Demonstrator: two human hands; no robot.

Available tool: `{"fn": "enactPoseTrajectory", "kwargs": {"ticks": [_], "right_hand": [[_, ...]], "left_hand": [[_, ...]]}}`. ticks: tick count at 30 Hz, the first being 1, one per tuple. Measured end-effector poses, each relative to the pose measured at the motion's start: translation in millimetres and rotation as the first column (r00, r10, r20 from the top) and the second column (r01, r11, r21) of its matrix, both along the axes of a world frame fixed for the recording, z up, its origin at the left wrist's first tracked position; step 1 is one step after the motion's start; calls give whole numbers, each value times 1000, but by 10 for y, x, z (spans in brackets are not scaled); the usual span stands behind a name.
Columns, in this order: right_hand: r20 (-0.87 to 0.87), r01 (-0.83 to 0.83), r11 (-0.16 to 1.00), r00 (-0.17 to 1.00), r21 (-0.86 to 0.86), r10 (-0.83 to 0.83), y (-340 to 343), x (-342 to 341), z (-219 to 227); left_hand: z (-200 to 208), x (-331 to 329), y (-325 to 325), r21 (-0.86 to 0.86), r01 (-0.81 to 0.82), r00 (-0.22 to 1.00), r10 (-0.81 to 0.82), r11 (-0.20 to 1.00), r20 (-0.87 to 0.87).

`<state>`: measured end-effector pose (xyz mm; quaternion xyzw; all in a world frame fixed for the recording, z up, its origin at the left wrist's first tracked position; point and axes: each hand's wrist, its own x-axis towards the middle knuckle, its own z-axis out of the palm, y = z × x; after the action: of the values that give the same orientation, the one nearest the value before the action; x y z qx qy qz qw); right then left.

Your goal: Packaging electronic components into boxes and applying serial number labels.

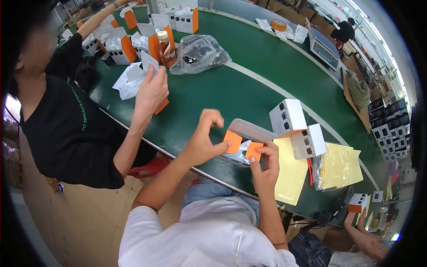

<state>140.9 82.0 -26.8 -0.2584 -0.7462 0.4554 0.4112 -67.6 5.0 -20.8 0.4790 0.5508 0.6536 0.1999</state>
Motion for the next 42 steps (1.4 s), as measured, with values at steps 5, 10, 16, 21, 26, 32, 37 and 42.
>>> {"fn": "enactPoseTrajectory", "kwargs": {"ticks": [5,10,16,21,26,32,37,42], "right_hand": [[-116,-148,946,986,-287,119,168,-31,304],[238,-285,935,943,211,234,326,37,470],[235,-267,958,943,105,237,281,58,448],[207,-228,973,955,42,215,234,32,501],[203,-200,979,960,25,191,186,14,454],[316,-230,915,941,332,121,199,84,397],[340,-234,913,933,335,114,194,105,419],[313,-263,959,924,103,220,180,128,519]], "left_hand": [[64,-273,196,39,606,790,-607,794,90],[-20,-171,115,23,508,842,-491,861,-225],[8,-115,73,80,435,872,-397,897,-287],[4,-95,9,62,422,877,-389,905,-282],[-77,-113,31,95,415,864,-359,905,-353],[-18,-59,-57,82,302,818,-214,950,-534],[-19,3,-90,76,195,760,-102,978,-642],[-146,36,-108,103,221,863,-145,970,-484]]}}
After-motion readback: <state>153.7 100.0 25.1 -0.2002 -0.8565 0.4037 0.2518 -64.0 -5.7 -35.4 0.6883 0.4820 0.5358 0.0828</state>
